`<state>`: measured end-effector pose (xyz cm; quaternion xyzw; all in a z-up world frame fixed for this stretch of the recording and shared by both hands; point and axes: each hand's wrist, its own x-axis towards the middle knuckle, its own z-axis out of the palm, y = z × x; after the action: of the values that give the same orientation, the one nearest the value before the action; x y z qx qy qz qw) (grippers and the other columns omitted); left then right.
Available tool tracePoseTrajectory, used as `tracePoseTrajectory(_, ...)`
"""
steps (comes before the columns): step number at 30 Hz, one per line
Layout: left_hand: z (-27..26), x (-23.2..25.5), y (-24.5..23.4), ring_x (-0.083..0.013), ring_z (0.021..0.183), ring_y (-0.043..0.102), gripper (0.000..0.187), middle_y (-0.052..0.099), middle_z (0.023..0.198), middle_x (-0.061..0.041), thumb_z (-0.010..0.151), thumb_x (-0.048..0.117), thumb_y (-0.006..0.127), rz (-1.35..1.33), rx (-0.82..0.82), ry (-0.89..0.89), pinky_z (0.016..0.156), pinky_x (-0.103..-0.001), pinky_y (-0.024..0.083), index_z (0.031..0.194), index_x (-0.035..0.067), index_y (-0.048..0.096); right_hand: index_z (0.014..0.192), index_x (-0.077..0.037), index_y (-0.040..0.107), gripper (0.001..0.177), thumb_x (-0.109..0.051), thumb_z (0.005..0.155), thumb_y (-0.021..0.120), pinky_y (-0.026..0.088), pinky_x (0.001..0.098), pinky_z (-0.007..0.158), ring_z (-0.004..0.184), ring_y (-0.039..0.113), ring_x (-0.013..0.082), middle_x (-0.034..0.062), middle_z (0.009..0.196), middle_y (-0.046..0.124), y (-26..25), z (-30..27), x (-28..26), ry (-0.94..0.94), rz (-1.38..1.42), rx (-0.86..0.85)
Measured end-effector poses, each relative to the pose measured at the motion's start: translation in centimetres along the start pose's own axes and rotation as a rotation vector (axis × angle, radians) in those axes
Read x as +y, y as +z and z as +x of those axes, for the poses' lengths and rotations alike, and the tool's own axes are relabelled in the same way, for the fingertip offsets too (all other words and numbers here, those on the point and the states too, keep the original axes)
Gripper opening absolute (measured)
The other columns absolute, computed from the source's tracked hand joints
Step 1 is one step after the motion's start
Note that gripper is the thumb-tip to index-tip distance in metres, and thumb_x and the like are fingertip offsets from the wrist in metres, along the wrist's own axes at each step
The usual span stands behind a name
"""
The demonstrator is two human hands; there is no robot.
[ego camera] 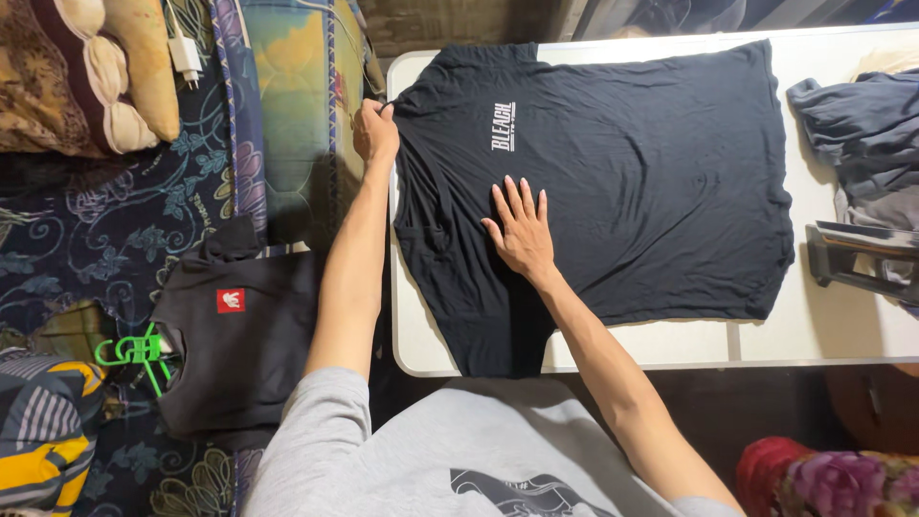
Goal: The person irons a black t-shirt laid out on a white table. They repeatedly smooth the fabric with their hands and move the iron across the shirt's surface, focusing on the front and sleeves.
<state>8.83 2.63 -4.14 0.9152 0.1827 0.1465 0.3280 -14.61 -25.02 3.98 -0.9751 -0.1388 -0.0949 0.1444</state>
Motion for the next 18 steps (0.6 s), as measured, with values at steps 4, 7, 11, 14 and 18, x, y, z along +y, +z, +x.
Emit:
tracePoseTrajectory(4, -4.9, 1.3, -3.2, -0.0362, 0.101, 0.063, 0.044, 0.066, 0.105, -0.015, 0.094, 0.043, 0.076, -0.094, 0.048, 0.075, 0.082, -0.049, 0.049, 0.113, 0.008, 0.058, 0.157, -0.01, 0.045, 0.065, -0.047, 0.105, 0.054, 0.021, 0.0608, 0.123, 0.153, 0.031, 0.0381, 0.0157, 0.164, 0.038, -0.1, 0.1, 0.1, -0.009, 0.002, 0.005)
tracePoseTrajectory(7, -9.8, 0.8, -7.5, -0.0325, 0.099, 0.064, 0.054, 0.065, 0.103, -0.015, 0.088, 0.049, 0.081, -0.108, -0.096, 0.077, 0.085, -0.045, 0.051, 0.112, 0.006, 0.057, 0.157, -0.01, 0.045, 0.063, -0.046, 0.106, 0.055, 0.021, 0.0612, 0.123, 0.153, 0.031, 0.0384, 0.0155, 0.165, 0.038, 0.1, -0.3, 0.0, -0.021, 0.004, 0.022)
tracePoseTrajectory(11, -14.7, -2.1, -14.1, -0.03, 0.096, 0.064, 0.061, 0.066, 0.102, -0.016, 0.073, 0.048, 0.091, -0.048, -0.452, 0.095, 0.083, -0.042, 0.053, 0.103, 0.004, 0.062, 0.157, -0.009, 0.045, 0.063, -0.046, 0.107, 0.054, 0.021, 0.0618, 0.123, 0.153, 0.031, 0.0394, 0.0165, 0.165, 0.038, 0.8, -0.5, 0.5, -0.033, 0.003, 0.033)
tracePoseTrajectory(14, -17.4, -2.7, -17.2, -0.0273, 0.088, 0.069, 0.054, 0.071, 0.093, -0.014, 0.071, 0.044, 0.092, -0.021, -0.597, 0.046, 0.079, -0.039, 0.055, 0.095, 0.003, 0.066, 0.159, -0.009, 0.044, 0.063, -0.046, 0.109, 0.054, 0.02, 0.0632, 0.123, 0.154, 0.03, 0.0399, 0.0169, 0.166, 0.037, 1.5, -0.7, 0.9, -0.05, 0.0, 0.046)
tracePoseTrajectory(18, -19.6, -3.5, -18.6, -0.026, 0.079, 0.072, 0.035, 0.074, 0.083, -0.012, 0.084, 0.034, 0.086, -0.086, -0.497, 0.045, 0.073, -0.039, 0.055, 0.087, 0.002, 0.07, 0.159, -0.008, 0.042, 0.065, -0.047, 0.109, 0.052, 0.018, 0.0667, 0.12, 0.153, 0.027, 0.0425, 0.0178, 0.166, 0.034, 2.2, -0.7, 1.4, -0.058, -0.036, 0.004)
